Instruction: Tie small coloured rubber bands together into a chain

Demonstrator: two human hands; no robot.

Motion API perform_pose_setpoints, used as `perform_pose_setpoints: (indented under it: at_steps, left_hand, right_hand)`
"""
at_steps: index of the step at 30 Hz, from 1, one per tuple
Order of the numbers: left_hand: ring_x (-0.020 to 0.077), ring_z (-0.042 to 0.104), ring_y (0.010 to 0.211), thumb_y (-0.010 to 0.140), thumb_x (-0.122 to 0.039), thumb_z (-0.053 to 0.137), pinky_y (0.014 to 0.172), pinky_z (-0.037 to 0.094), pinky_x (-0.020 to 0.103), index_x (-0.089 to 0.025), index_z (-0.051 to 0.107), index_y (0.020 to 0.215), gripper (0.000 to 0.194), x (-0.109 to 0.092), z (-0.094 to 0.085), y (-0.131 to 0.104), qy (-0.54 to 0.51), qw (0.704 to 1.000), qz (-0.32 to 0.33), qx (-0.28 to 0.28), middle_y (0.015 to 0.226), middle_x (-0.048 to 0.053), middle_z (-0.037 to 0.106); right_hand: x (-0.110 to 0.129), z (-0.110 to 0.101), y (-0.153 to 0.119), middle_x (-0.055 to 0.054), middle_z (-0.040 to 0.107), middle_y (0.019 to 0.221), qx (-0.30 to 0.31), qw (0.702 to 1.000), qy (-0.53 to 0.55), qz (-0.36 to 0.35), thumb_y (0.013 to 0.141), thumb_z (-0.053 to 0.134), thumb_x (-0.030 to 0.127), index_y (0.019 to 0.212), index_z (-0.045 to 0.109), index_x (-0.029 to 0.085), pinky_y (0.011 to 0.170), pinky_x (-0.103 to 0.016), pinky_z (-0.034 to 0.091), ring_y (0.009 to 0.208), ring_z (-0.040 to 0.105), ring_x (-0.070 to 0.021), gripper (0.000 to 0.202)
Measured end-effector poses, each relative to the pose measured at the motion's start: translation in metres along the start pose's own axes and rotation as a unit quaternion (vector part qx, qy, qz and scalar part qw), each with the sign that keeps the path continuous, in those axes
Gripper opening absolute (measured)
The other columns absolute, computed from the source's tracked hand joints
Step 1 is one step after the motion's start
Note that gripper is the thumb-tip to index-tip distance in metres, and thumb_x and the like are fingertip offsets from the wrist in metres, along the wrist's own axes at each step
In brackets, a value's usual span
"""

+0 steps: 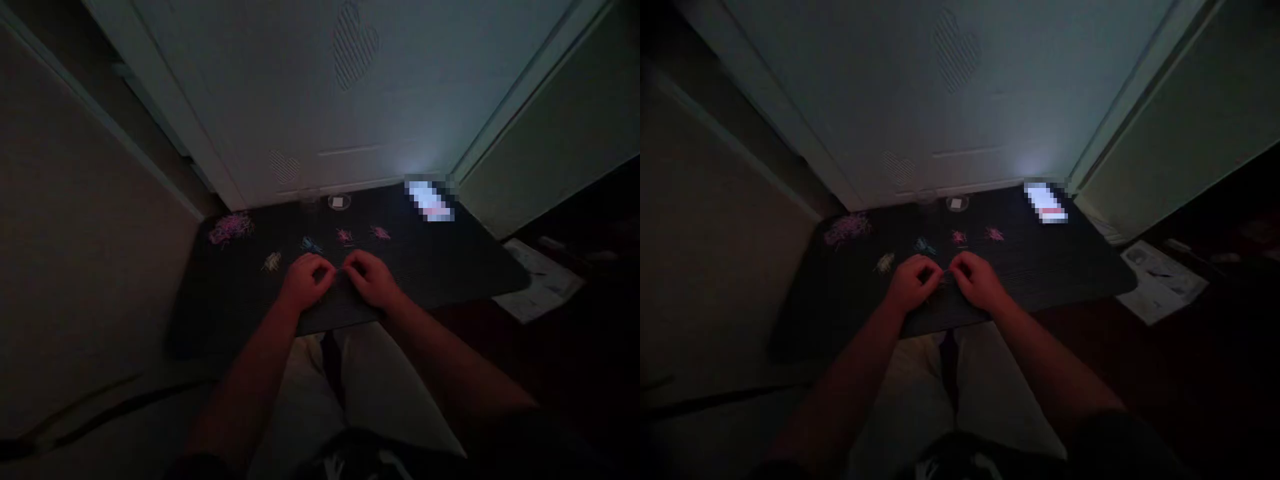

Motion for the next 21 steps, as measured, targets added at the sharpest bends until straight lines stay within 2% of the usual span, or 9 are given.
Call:
perform_pose_setpoints:
  at_steps: [3, 4, 6, 9, 15, 21]
  left_hand:
    - [0.0142, 0.057, 0.071, 0.079, -0.021, 0.055, 0.069, 0.044, 0.029, -0.017, 0.059, 0.069, 0.011, 0.0024, -0.0027, -0.0017, 0.000, 1.000, -0.014, -0.021, 0.072, 0.002, 0.065]
    - [0.0142, 0.057, 0.071, 0.080, -0.021, 0.055, 0.069, 0.044, 0.029, -0.017, 0.059, 0.069, 0.012, 0.0029, -0.0031, -0.0020, 0.000, 1.000, -0.016, -0.023, 0.071, 0.002, 0.064]
    - [0.0140, 0.057, 0.071, 0.080, -0.022, 0.055, 0.069, 0.044, 0.029, -0.017, 0.060, 0.070, 0.013, 0.0032, -0.0031, -0.0022, -0.003, 1.000, -0.012, -0.020, 0.071, 0.002, 0.064]
    - [0.0141, 0.057, 0.071, 0.081, -0.023, 0.055, 0.069, 0.044, 0.029, -0.018, 0.061, 0.072, 0.013, 0.0032, -0.0022, -0.0016, -0.004, 1.000, -0.004, -0.008, 0.071, 0.001, 0.064]
    - [0.0141, 0.056, 0.070, 0.079, -0.023, 0.056, 0.069, 0.044, 0.029, -0.017, 0.060, 0.071, 0.011, 0.0031, -0.0010, -0.0007, 0.003, 1.000, -0.004, 0.008, 0.071, 0.002, 0.063]
    - [0.0140, 0.056, 0.070, 0.079, -0.022, 0.056, 0.067, 0.044, 0.028, -0.017, 0.059, 0.070, 0.011, 0.0044, -0.0027, -0.0013, -0.002, 1.000, -0.016, -0.013, 0.070, 0.002, 0.063]
  right_hand:
    - [-0.0063, -0.0031, -0.0001, 0.001, 0.052, 0.071, -0.051, 0.997, 0.046, 0.034, 0.081, 0.051, 0.020, 0.080, 0.051, 0.019, 0.058, -0.024, 0.039, 0.063, 0.049, -0.0119, 0.002]
    - [-0.0071, -0.0028, -0.0001, 0.001, 0.052, 0.071, -0.049, 0.997, 0.052, 0.035, 0.081, 0.052, 0.021, 0.082, 0.051, 0.019, 0.058, -0.024, 0.039, 0.063, 0.049, -0.0118, 0.003]
    - [-0.0064, 0.0002, 0.0001, 0.001, 0.053, 0.072, -0.006, 0.998, 0.055, 0.015, 0.079, 0.056, 0.022, 0.087, 0.052, 0.020, 0.057, -0.024, 0.039, 0.062, 0.049, -0.0120, 0.009]
    - [-0.0024, 0.0045, 0.0006, -0.001, 0.054, 0.075, 0.042, 0.998, 0.012, -0.036, 0.080, 0.054, 0.018, 0.083, 0.054, 0.019, 0.062, -0.026, 0.039, 0.068, 0.050, -0.0133, 0.004]
    - [-0.0002, 0.0044, 0.0008, -0.001, 0.054, 0.074, 0.036, 0.998, -0.022, -0.037, 0.081, 0.050, 0.015, 0.079, 0.052, 0.019, 0.063, -0.026, 0.038, 0.068, 0.049, -0.0134, 0.005]
    - [-0.0004, 0.0026, 0.0000, 0.000, 0.053, 0.072, 0.018, 1.000, -0.015, -0.021, 0.081, 0.051, 0.016, 0.079, 0.051, 0.019, 0.061, -0.025, 0.037, 0.066, 0.049, -0.0128, 0.004]
Point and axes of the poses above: each hand's wrist, its own y-axis towards the middle knuckle, its own z-axis out of the palm, x = y × z, the point moved 2 cm from there along y, towards the middle knuckle
